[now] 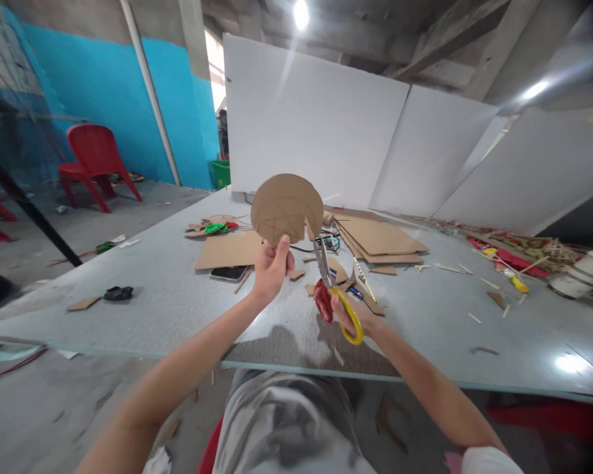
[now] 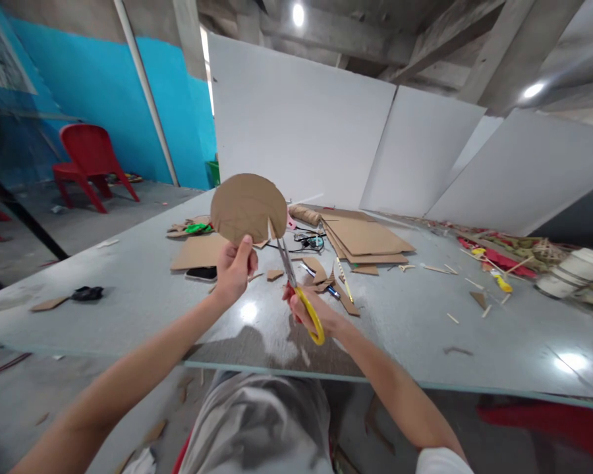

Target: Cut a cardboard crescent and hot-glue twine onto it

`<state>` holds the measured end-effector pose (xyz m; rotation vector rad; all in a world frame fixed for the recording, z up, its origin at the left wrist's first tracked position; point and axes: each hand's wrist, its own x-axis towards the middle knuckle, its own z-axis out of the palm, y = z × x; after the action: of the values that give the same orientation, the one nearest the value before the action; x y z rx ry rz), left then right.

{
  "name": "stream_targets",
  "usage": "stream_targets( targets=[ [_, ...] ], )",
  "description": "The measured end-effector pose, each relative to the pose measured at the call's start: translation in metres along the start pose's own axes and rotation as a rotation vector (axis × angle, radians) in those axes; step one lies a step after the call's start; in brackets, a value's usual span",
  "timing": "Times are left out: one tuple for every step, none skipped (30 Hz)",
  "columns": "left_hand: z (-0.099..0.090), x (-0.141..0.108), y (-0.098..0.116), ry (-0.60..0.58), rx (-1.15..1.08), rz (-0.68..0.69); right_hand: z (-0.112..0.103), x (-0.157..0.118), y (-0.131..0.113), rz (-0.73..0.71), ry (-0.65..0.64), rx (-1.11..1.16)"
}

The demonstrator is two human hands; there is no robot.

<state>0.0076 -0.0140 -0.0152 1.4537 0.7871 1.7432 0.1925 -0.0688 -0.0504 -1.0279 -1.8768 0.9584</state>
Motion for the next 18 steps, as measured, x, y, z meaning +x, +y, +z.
stream_targets(
  targets=[
    [-0.002,0.002,-0.001,0.017,0.009,0.011,0.001,-0.002,-0.001,-0.018,-0.022,0.011],
    [-0.003,0.003,-0.001,0.03,0.023,0.02,0.002,-0.004,-0.003,-0.04,-0.028,0.023],
    [-0.004,0.004,-0.001,0.038,0.043,0.029,0.003,-0.004,-0.006,-0.062,-0.005,0.034],
    [-0.004,0.003,-0.001,0.042,0.067,0.039,0.004,-0.003,-0.01,-0.083,0.039,0.043],
    [-0.004,0.001,0.0,0.044,0.096,0.051,0.004,-0.001,-0.015,-0.102,0.097,0.051],
    [-0.004,-0.001,0.001,0.043,0.128,0.066,0.004,0.003,-0.021,-0.118,0.169,0.057],
    [-0.003,-0.004,0.002,0.039,0.161,0.083,0.003,0.008,-0.027,-0.128,0.252,0.067],
    [-0.003,-0.006,0.002,0.034,0.192,0.102,0.002,0.014,-0.033,-0.13,0.335,0.079],
    [-0.002,-0.009,0.003,0.028,0.221,0.12,0.001,0.021,-0.039,-0.123,0.411,0.093],
    [-0.001,-0.012,0.004,0.021,0.245,0.136,0.0,0.028,-0.044,-0.113,0.477,0.107],
    [0.001,-0.014,0.004,0.015,0.264,0.149,-0.001,0.034,-0.047,-0.099,0.529,0.118],
    [0.001,-0.015,0.004,0.009,0.278,0.159,-0.001,0.04,-0.049,-0.085,0.565,0.126],
    [0.002,-0.016,0.003,0.007,0.288,0.165,0.0,0.044,-0.049,-0.073,0.58,0.128],
    [0.002,-0.015,0.003,0.008,0.294,0.168,0.001,0.047,-0.048,-0.064,0.586,0.127],
    [0.001,-0.013,0.002,0.016,0.295,0.168,0.002,0.048,-0.045,-0.057,0.585,0.128],
    [-0.001,-0.01,0.001,0.032,0.291,0.164,0.003,0.048,-0.042,-0.05,0.579,0.127],
    [-0.004,-0.005,0.0,0.056,0.281,0.158,0.005,0.047,-0.038,-0.041,0.568,0.126],
    [-0.007,0.0,-0.001,0.083,0.267,0.149,0.006,0.044,-0.033,-0.028,0.551,0.122]
  ],
)
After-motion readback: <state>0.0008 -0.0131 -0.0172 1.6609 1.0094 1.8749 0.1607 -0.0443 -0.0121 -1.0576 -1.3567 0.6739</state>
